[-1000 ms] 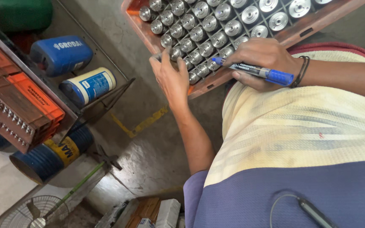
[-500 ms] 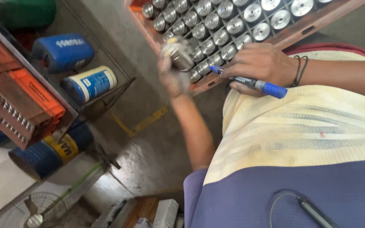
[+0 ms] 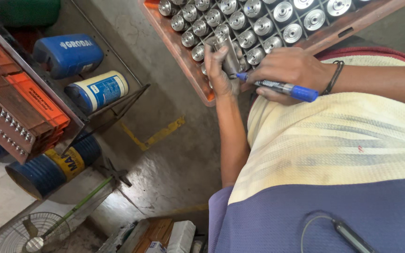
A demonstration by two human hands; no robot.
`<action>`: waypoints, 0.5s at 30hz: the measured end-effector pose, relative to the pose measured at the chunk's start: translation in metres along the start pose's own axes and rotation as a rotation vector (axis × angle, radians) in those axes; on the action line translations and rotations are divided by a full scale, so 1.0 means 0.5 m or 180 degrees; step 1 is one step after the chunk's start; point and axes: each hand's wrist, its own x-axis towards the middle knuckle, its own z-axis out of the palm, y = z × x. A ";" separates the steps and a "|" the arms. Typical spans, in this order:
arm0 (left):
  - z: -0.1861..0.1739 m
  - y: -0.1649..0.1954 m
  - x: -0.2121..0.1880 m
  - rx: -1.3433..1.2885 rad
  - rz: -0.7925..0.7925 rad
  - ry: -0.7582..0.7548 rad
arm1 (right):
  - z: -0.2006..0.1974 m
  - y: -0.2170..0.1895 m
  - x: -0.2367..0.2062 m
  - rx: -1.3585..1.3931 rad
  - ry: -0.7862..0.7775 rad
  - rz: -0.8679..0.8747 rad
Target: The person carries a crate of cylindrical metal parts to a work table and sets it down. The person picks up the parts one at a time, marks each with a blue permanent marker, and places the marked part into a divided tray, continuing until the tray is filled.
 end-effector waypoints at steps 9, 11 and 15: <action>-0.048 0.062 0.012 0.3574 0.1192 0.0505 | -0.002 -0.006 0.005 0.0082 0.0032 0.0300; -0.057 0.104 0.014 0.5075 0.1428 0.0533 | -0.007 -0.005 0.004 0.0078 0.0126 0.0458; -0.044 0.124 0.035 0.5089 0.1561 0.0203 | -0.010 -0.004 0.002 0.0053 0.0167 0.0469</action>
